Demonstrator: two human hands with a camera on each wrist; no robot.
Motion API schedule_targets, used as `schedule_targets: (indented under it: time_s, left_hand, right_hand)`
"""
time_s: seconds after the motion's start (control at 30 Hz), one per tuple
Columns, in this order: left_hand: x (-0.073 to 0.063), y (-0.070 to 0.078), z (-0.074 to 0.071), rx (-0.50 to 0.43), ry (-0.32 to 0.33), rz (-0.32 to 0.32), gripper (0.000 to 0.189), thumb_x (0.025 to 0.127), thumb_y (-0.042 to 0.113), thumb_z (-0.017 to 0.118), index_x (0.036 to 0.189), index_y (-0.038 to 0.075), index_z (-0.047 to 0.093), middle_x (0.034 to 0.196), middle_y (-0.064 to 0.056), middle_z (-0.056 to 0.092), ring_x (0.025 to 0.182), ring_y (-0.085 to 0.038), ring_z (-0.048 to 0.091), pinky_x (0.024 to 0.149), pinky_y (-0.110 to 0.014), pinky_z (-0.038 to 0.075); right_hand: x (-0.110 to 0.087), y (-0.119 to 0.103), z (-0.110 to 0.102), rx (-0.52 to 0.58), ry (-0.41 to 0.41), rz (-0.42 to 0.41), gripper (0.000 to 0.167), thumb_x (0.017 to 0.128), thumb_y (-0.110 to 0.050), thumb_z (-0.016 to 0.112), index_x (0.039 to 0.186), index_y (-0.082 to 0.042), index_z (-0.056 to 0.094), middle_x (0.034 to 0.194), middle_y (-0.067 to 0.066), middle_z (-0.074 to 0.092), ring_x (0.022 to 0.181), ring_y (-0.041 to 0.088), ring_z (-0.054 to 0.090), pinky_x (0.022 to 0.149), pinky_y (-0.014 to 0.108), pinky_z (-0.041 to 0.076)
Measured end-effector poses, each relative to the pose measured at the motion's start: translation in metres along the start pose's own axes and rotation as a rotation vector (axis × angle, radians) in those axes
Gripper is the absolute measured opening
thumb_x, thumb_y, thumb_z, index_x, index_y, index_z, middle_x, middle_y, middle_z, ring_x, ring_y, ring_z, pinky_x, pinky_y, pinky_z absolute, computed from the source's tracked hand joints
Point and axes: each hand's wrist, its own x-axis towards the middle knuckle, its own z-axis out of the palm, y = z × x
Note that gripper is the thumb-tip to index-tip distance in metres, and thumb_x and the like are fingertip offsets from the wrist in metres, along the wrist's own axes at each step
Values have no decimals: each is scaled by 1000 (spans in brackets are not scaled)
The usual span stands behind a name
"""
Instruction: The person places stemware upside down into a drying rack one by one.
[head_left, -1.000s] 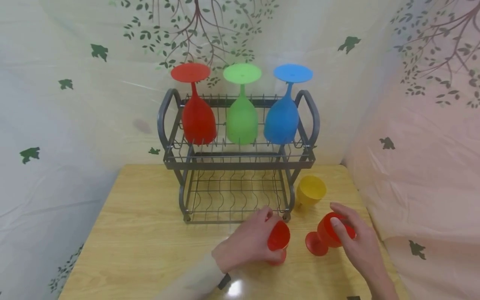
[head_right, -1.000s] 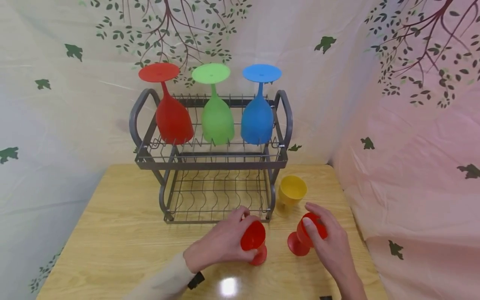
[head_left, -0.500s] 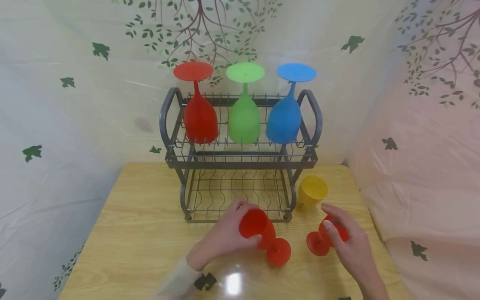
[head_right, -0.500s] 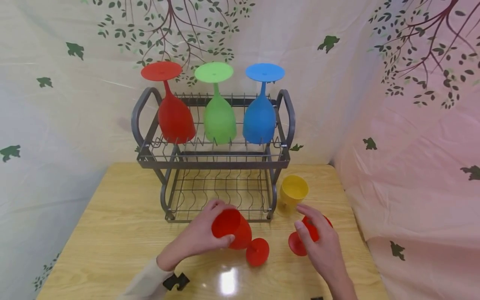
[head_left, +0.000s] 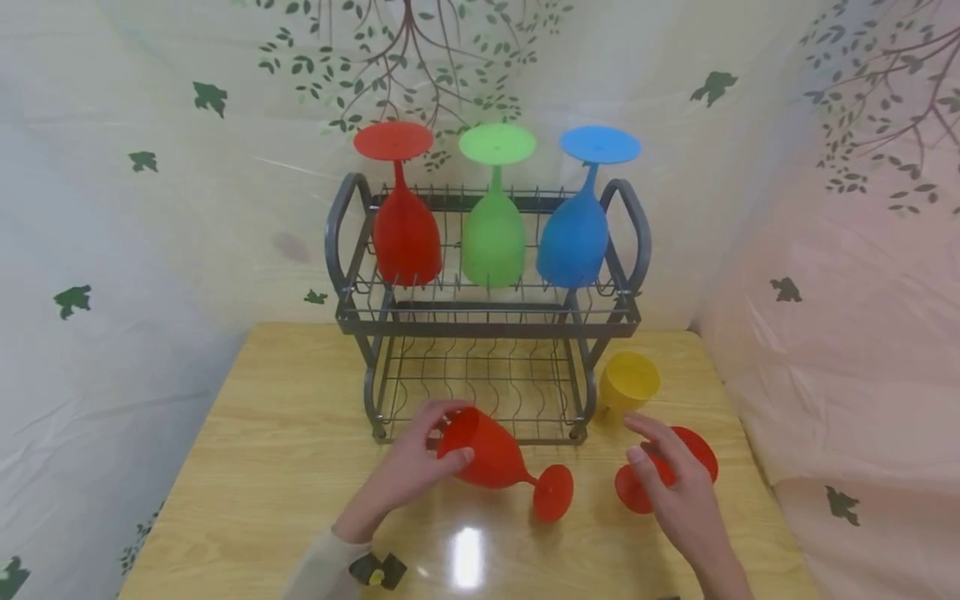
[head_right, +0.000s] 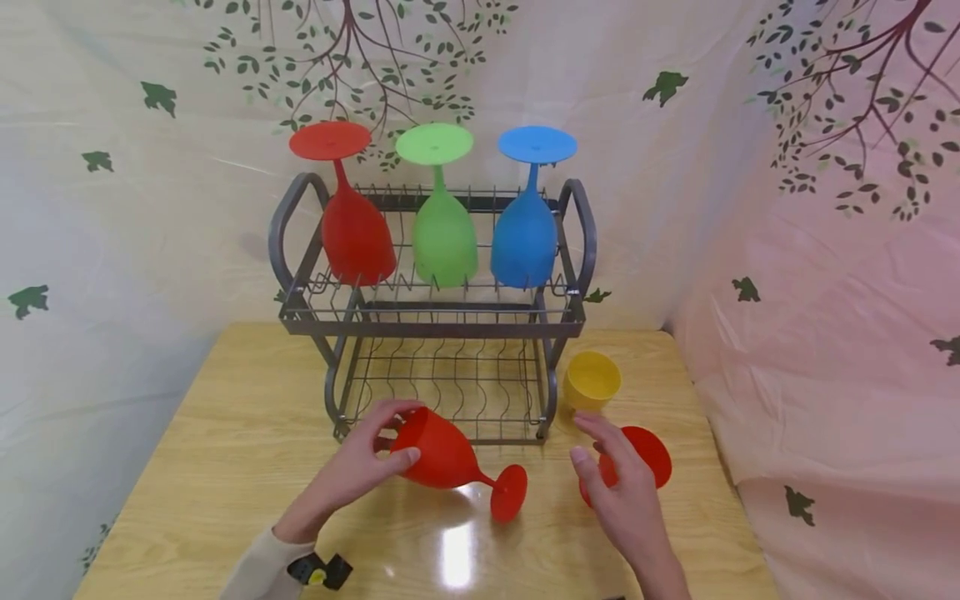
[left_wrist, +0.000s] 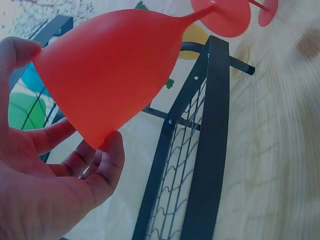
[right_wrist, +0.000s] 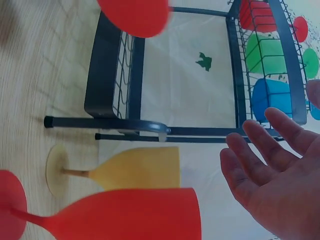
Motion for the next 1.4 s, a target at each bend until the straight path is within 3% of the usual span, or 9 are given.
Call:
schedule_targets:
  time_s: [0.2,0.37,0.5,0.73,0.9,1.0,1.1,1.23,1.4]
  left_hand:
    - [-8,-9,-9,-107,15,-35,57,91,14,73,144,10,54,133,-10,55,116,-31,56,93,-31,58]
    - [-14,-13,-11,-221,46,-103,54,94,10,66,146,8,52,138,-16,54,118,-33,56,91,-33,58]
    - [-19,-20,-13,-325,73,-111,52,96,12,62,147,5,51,139,-20,53,121,-35,57,90,-34,58]
    - [-26,-28,-11,-425,132,-130,48,102,16,55,148,6,50,142,-17,53,119,-33,61,95,-31,56]
    - [-27,-27,-4,-604,184,-161,50,100,11,51,148,-1,46,138,-16,55,117,-28,60,95,-30,56]
    - [-28,-28,1,-751,195,-147,49,98,11,50,144,-3,45,131,-12,59,114,-25,62,95,-32,57]
    - [-29,-32,6,-904,154,-105,46,97,15,48,141,2,44,129,-7,61,115,-23,62,98,-35,55]
    - [-31,-37,13,-1057,58,-50,43,101,21,42,143,10,40,137,-6,57,124,-23,57,106,-39,51]
    - [-33,-39,18,-1106,21,-63,47,105,29,37,150,14,37,147,-8,49,132,-27,52,110,-43,48]
  right_hand:
    - [-1,-2,9,50,-12,6,36,103,-14,64,139,-16,64,141,4,63,108,2,61,96,5,41]
    - [0,-4,16,112,-22,2,35,105,-14,62,139,-13,64,142,3,63,116,-6,56,96,6,43]
    - [0,-7,21,151,-30,-2,35,105,-13,61,140,-12,63,141,2,64,120,-7,54,97,6,43]
    - [-2,-12,31,217,-64,12,37,107,-14,57,144,-16,61,141,1,63,122,-3,55,97,11,47]
    - [-2,-14,39,282,-84,17,38,108,-13,55,146,-18,59,141,2,62,126,4,57,97,13,48]
    - [-3,-16,45,346,-84,23,39,108,-11,54,146,-14,57,143,8,61,128,5,56,100,13,47]
    - [-4,-19,49,407,-83,38,40,107,-10,54,147,-11,55,146,12,59,129,4,55,101,13,46]
    - [-4,-25,55,427,-106,92,42,107,-13,55,149,-12,52,147,8,58,129,1,55,102,14,46]
    - [-5,-30,59,389,-120,163,42,109,-20,52,150,-14,52,146,4,60,124,0,56,99,16,48]
